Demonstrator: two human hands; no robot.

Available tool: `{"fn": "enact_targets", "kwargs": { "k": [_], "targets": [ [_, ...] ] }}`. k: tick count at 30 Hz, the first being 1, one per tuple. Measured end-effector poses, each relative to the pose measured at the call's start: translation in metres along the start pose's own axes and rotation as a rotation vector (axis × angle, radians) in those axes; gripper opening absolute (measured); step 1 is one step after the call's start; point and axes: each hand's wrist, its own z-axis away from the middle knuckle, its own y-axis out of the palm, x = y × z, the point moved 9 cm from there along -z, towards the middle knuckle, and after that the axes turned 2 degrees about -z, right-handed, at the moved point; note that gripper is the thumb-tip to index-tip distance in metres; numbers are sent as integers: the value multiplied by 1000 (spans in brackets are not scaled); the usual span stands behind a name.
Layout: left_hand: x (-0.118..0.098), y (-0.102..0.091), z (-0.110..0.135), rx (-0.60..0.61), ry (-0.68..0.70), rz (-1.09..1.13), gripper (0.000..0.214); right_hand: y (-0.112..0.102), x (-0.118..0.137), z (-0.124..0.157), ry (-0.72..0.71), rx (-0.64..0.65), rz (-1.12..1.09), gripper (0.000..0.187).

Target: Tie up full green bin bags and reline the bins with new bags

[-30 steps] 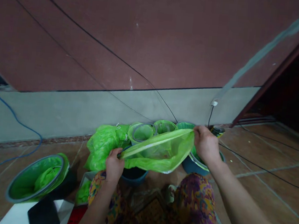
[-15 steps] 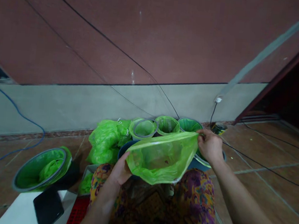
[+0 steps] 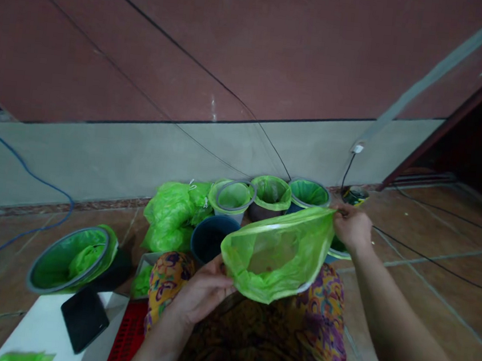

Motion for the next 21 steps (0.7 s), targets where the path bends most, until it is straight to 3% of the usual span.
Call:
{"fn": "enact_targets", "kwargs": {
  "k": [3, 6, 8, 10, 12, 15, 17, 19, 21],
  "targets": [
    [-5, 6, -4, -62, 50, -131, 51, 4, -3, 0, -18, -5, 10, 31],
    [-20, -8, -16, -168, 132, -317, 45, 7, 5, 0, -70, 41, 3, 32],
    [-45, -29, -25, -312, 239, -565, 36, 2, 16, -2, -125, 47, -10, 33],
    [-88, -51, -24, -575, 411, -899, 25, -9, 30, -7, -178, 13, -25, 34],
    [-137, -58, -15, -804, 618, -1116, 27, -29, 47, -14, -224, -37, -65, 33],
    [-201, -42, 3, -931, 856, -1242, 30, -77, 84, -17, -339, -137, -186, 30],
    [-233, -25, 26, -963, 1034, -1191, 35, -119, 107, -7, -433, -269, -281, 28],
    [-248, -19, 56, -990, 1235, -1021, 43, -158, 116, 19, -494, -507, -377, 27],
    [-242, -25, 78, -1020, 1375, -939, 45, -167, 105, 54, -485, -698, -417, 27]
  ]
}}
